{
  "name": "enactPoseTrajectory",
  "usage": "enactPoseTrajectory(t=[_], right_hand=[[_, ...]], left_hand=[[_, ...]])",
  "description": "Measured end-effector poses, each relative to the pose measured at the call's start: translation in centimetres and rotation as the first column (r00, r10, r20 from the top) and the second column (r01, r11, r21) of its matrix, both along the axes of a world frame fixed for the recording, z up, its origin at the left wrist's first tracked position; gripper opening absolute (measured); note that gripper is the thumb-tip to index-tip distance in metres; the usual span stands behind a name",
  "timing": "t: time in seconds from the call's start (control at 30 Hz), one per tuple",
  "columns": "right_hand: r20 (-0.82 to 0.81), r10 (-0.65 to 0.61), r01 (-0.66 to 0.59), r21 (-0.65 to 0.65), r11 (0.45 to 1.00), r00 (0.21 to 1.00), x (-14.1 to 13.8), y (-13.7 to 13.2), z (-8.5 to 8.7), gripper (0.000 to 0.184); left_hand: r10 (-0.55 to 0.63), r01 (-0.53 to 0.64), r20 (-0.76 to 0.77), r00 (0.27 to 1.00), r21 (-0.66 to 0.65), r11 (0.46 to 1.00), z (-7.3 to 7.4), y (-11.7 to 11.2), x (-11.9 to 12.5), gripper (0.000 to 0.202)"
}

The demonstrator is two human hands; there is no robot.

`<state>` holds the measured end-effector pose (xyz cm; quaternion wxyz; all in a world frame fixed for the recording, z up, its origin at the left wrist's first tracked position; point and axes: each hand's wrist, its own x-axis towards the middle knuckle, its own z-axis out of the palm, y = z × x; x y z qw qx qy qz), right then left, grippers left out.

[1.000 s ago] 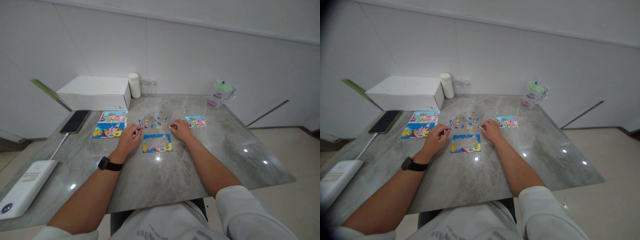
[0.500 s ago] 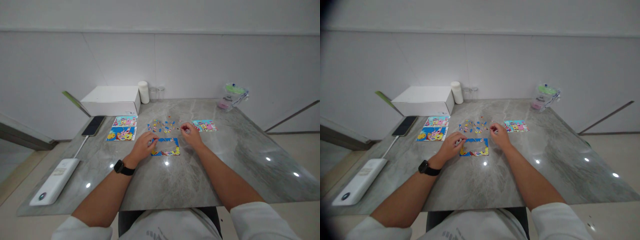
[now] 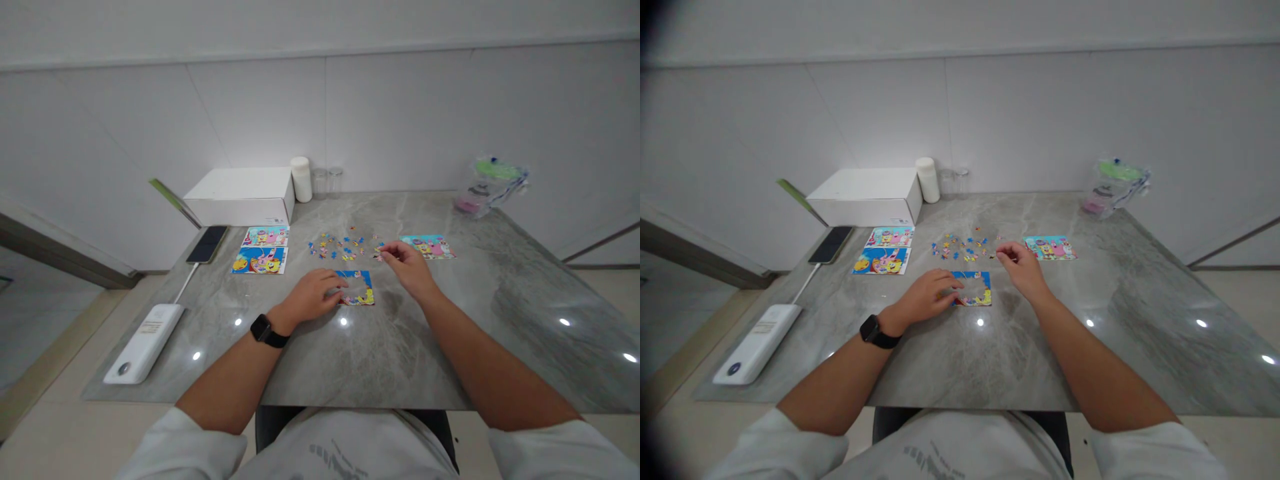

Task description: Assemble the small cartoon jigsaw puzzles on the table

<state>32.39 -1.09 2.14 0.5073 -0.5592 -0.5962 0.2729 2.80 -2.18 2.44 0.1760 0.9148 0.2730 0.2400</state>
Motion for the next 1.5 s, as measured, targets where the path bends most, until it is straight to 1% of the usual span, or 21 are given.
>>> enactPoseTrajectory(t=[0.1, 0.17, 0.23, 0.37, 0.53, 0.63, 0.8, 0.93, 1.1, 1.33, 1.5], right_hand=[[0.037, 0.074, -0.074, -0.023, 0.997, 0.997, -0.7, -0.5, -1.8, 0.024], [0.055, 0.121, -0.118, -0.043, 0.992, 0.991, -1.1, -0.8, -2.2, 0.024], [0.061, 0.166, -0.162, -0.068, 0.984, 0.984, -1.4, -1.2, -2.0, 0.024], [0.093, 0.276, -0.263, -0.13, 0.956, 0.957, -1.5, -1.9, -1.0, 0.024], [0.224, 0.423, -0.372, -0.236, 0.898, 0.878, -1.4, -2.8, 0.0, 0.015], [0.274, 0.472, -0.405, -0.268, 0.874, 0.838, -1.7, -3.1, 0.1, 0.012], [0.305, 0.485, -0.385, -0.335, 0.86, 0.82, -1.8, -3.1, 0.0, 0.011], [0.333, 0.478, -0.364, -0.35, 0.863, 0.813, -1.8, -3.1, 0.2, 0.01], [0.367, 0.467, -0.341, -0.358, 0.869, 0.805, -2.0, -3.1, 0.1, 0.01], [0.463, 0.433, -0.321, -0.303, 0.897, 0.774, -2.1, -3.0, -0.4, 0.01], [0.535, 0.408, -0.319, -0.255, 0.913, 0.739, -2.1, -3.0, -0.7, 0.009]], left_hand=[[-0.062, 0.061, -0.025, 0.998, -0.01, 0.998, 0.4, -0.5, 0.5, 0.023], [-0.085, 0.085, -0.043, 0.995, -0.011, 0.996, 0.8, -0.9, 0.7, 0.021], [-0.097, 0.097, -0.065, 0.993, -0.01, 0.995, 1.0, -1.0, 0.7, 0.021], [-0.109, 0.11, -0.096, 0.989, -0.003, 0.994, 0.9, -1.2, 0.7, 0.021], [-0.135, 0.137, -0.14, 0.981, 0.002, 0.991, 0.7, -1.5, 0.9, 0.025], [-0.15, 0.153, -0.152, 0.977, 0.008, 0.988, 0.6, -1.7, 1.0, 0.027], [-0.185, 0.192, -0.154, 0.971, 0.034, 0.981, 0.2, -1.8, 1.1, 0.036], [-0.212, 0.222, -0.169, 0.963, 0.043, 0.974, -0.3, -1.6, 1.0, 0.047], [-0.199, 0.212, -0.197, 0.96, 0.051, 0.976, -0.7, -1.4, 0.9, 0.048], [-0.183, 0.193, -0.199, 0.963, 0.032, 0.981, -0.5, -1.6, 0.9, 0.048], [-0.178, 0.193, -0.214, 0.96, 0.049, 0.98, -0.7, -1.5, 0.9, 0.05]])
